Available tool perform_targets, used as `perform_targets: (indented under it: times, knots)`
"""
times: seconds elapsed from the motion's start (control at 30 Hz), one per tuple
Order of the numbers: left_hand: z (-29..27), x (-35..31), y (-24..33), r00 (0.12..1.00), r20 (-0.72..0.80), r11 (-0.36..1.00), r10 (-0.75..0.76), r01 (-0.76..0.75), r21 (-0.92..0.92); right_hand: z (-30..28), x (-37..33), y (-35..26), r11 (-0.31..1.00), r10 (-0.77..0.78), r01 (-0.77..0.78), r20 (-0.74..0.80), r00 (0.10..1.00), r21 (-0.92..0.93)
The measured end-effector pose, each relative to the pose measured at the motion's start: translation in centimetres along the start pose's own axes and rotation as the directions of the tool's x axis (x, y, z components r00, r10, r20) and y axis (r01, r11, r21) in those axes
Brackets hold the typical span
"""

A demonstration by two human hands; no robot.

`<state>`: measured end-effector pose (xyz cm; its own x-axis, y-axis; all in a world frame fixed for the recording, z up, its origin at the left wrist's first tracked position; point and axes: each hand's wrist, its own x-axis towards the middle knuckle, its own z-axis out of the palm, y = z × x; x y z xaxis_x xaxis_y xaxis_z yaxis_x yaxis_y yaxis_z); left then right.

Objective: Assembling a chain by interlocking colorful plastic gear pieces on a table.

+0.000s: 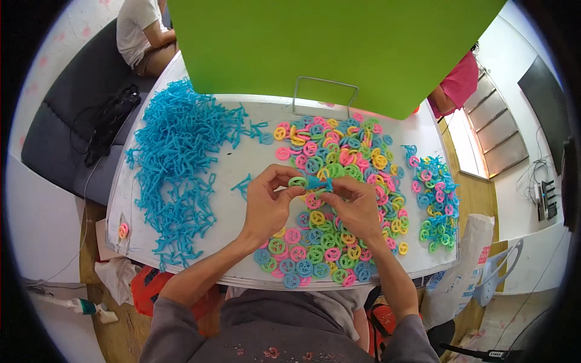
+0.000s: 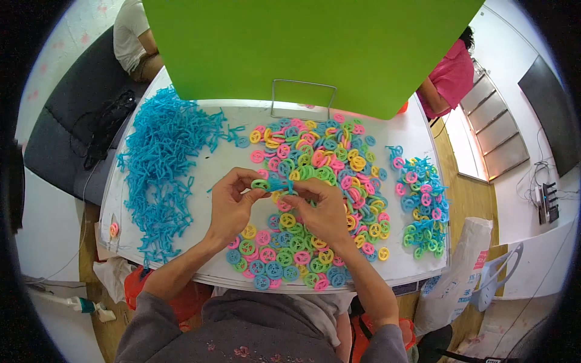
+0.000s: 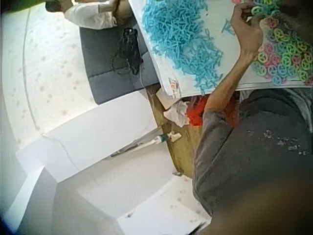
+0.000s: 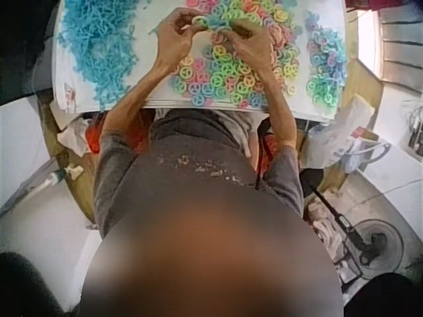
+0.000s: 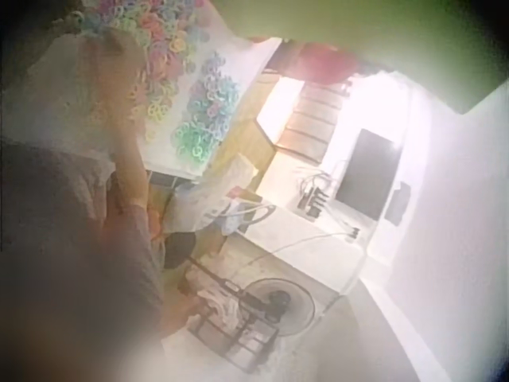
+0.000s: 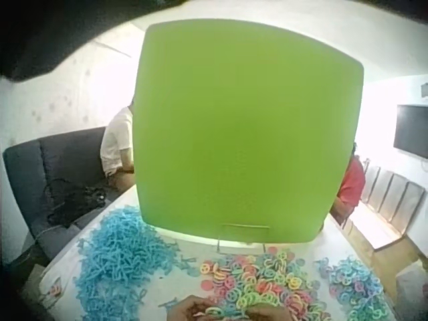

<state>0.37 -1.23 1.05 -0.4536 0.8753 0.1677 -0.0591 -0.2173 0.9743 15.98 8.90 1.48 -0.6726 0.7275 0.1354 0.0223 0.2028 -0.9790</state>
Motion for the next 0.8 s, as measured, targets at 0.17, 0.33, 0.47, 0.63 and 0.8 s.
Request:
perform_targets:
  times: [0.17,0.33,0.47,0.63,0.8]
  knots:
    - [-0.3,0.3,0.2,0.999,0.029,0.998,-0.039,0.040,-0.038,-0.3,0.1,-0.5,0.995,0.092,-0.095,0.079,0.993,0.035]
    - [-0.4,0.4,0.2,0.994,0.031,0.990,-0.102,0.105,-0.096,-0.3,0.2,-0.8,0.975,0.115,-0.144,0.171,0.979,0.169]
    - [-0.6,0.5,-0.2,0.996,0.017,0.990,-0.085,0.086,-0.109,-0.6,0.1,0.1,0.986,0.112,-0.132,0.178,0.978,0.099]
    - [0.2,0.7,0.2,0.994,-0.001,0.987,-0.108,0.107,-0.120,-0.7,-0.1,-0.1,0.992,0.090,-0.088,-0.024,0.996,0.091]
    - [-0.5,0.1,0.0,0.997,-0.054,0.998,-0.055,0.052,-0.044,0.2,-0.2,-1.0,0.993,0.105,-0.102,-0.045,0.993,0.058]
